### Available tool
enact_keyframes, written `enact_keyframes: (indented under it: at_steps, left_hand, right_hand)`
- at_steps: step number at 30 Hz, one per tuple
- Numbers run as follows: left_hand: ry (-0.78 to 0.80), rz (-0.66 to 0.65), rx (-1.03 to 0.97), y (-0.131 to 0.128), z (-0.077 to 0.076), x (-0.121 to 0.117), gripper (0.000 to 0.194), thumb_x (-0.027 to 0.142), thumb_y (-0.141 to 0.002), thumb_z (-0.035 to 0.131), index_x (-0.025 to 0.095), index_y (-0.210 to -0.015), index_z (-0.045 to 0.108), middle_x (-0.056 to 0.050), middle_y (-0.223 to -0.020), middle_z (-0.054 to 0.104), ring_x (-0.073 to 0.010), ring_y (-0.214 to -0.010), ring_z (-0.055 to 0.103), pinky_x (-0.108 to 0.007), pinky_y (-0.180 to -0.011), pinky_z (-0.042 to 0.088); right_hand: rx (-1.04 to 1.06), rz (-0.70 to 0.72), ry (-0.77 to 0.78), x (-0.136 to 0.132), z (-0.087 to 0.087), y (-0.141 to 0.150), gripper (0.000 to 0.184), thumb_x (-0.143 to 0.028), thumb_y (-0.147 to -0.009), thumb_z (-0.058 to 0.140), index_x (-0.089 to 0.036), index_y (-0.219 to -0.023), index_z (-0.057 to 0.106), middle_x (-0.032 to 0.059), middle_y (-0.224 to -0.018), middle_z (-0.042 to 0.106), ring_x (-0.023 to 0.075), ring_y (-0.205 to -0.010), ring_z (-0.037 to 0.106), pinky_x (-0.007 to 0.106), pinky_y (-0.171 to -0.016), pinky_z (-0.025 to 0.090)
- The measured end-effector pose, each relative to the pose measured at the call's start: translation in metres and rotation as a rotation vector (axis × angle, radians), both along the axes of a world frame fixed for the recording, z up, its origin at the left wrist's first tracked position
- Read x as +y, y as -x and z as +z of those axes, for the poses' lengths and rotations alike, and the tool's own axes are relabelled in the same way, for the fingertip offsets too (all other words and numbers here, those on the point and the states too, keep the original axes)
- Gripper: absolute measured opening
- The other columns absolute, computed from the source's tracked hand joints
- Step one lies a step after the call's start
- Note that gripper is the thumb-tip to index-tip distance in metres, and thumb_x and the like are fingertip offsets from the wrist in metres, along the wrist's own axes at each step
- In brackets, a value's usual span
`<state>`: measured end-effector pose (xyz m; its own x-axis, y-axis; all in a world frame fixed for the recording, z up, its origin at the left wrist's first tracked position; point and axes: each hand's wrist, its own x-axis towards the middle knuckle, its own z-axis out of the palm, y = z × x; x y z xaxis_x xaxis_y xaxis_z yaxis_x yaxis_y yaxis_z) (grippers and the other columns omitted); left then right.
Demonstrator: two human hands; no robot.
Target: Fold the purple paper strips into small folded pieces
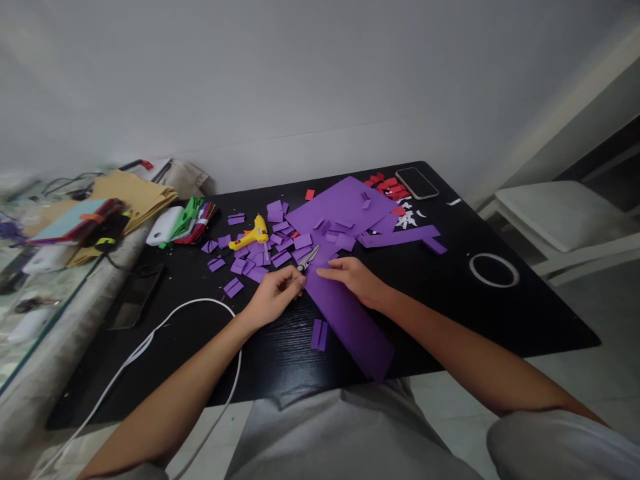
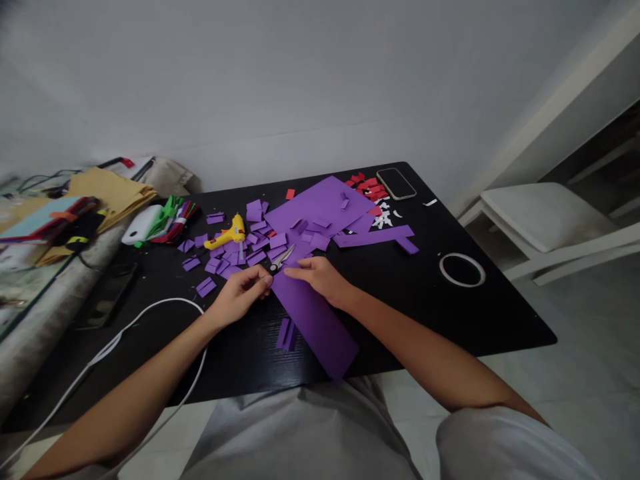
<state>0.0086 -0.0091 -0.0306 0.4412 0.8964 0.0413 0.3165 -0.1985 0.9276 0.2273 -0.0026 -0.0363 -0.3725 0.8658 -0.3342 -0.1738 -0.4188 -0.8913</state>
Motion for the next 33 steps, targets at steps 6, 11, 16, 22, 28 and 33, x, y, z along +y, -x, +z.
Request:
enact_keyframes:
  at_steps: [6, 11, 16, 22, 28, 33]
  left_hand:
    - [-0.015, 0.029, -0.017, 0.002, 0.004, 0.003, 0.041, 0.053, -0.093, 0.06, 0.017, -0.075, 0.057, 0.002, -0.064, 0.058, -0.0101, -0.056, 0.052, -0.022, -0.056, 0.043]
    - [-0.002, 0.022, -0.026, 0.003, 0.002, 0.004, 0.039, 0.051, -0.093, 0.061, 0.017, -0.076, 0.057, 0.001, -0.065, 0.058, -0.0105, -0.058, 0.053, -0.022, -0.057, 0.044]
    - [0.009, -0.007, -0.02, 0.003, 0.002, 0.004, 0.038, 0.05, -0.093, 0.061, 0.017, -0.076, 0.057, 0.001, -0.066, 0.059, -0.0107, -0.058, 0.053, -0.022, -0.057, 0.044]
    - [-0.026, 0.016, -0.014, 0.003, 0.002, 0.005, 0.039, 0.051, -0.093, 0.059, 0.017, -0.076, 0.057, 0.001, -0.065, 0.059, -0.0106, -0.058, 0.053, -0.022, -0.057, 0.044]
    - [-0.032, 0.064, -0.016, 0.006, 0.005, 0.007, 0.039, 0.052, -0.092, 0.06, 0.017, -0.074, 0.058, 0.002, -0.063, 0.059, -0.0092, -0.054, 0.05, -0.021, -0.054, 0.041]
    - [0.036, 0.064, -0.022, 0.013, 0.007, 0.009, 0.036, 0.047, -0.087, 0.065, 0.016, -0.07, 0.058, 0.001, -0.059, 0.06, -0.0092, -0.05, 0.05, -0.021, -0.05, 0.04]
  right_hand:
    - [0.03, -0.037, -0.037, 0.005, 0.001, -0.005, 0.036, -0.046, -0.062, 0.09, -0.015, -0.072, 0.075, -0.0001, -0.068, 0.068, 0.0102, -0.059, 0.054, 0.025, -0.059, 0.041]
    - [-0.003, -0.047, -0.049, 0.005, 0.002, -0.005, 0.039, -0.049, -0.06, 0.09, -0.016, -0.072, 0.073, -0.0019, -0.065, 0.063, 0.0094, -0.057, 0.049, 0.025, -0.056, 0.035]
    - [-0.032, -0.079, -0.082, 0.005, 0.003, -0.003, 0.042, -0.055, -0.063, 0.087, -0.016, -0.068, 0.069, -0.0038, -0.06, 0.053, 0.0085, -0.053, 0.041, 0.026, -0.052, 0.029]
    - [0.021, -0.104, -0.048, 0.003, 0.003, -0.002, 0.047, -0.056, -0.066, 0.085, -0.016, -0.064, 0.061, -0.0053, -0.058, 0.047, 0.0075, -0.052, 0.039, 0.024, -0.051, 0.028]
    - [-0.006, 0.014, -0.02, 0.005, 0.001, -0.005, 0.047, -0.057, -0.069, 0.082, -0.015, -0.068, 0.063, -0.0041, -0.06, 0.052, 0.008, -0.052, 0.041, 0.024, -0.052, 0.027]
    - [-0.089, -0.028, -0.18, 0.003, -0.002, -0.003, 0.041, -0.054, -0.071, 0.08, -0.014, -0.075, 0.071, -0.0023, -0.067, 0.06, 0.0097, -0.061, 0.047, 0.025, -0.06, 0.034]
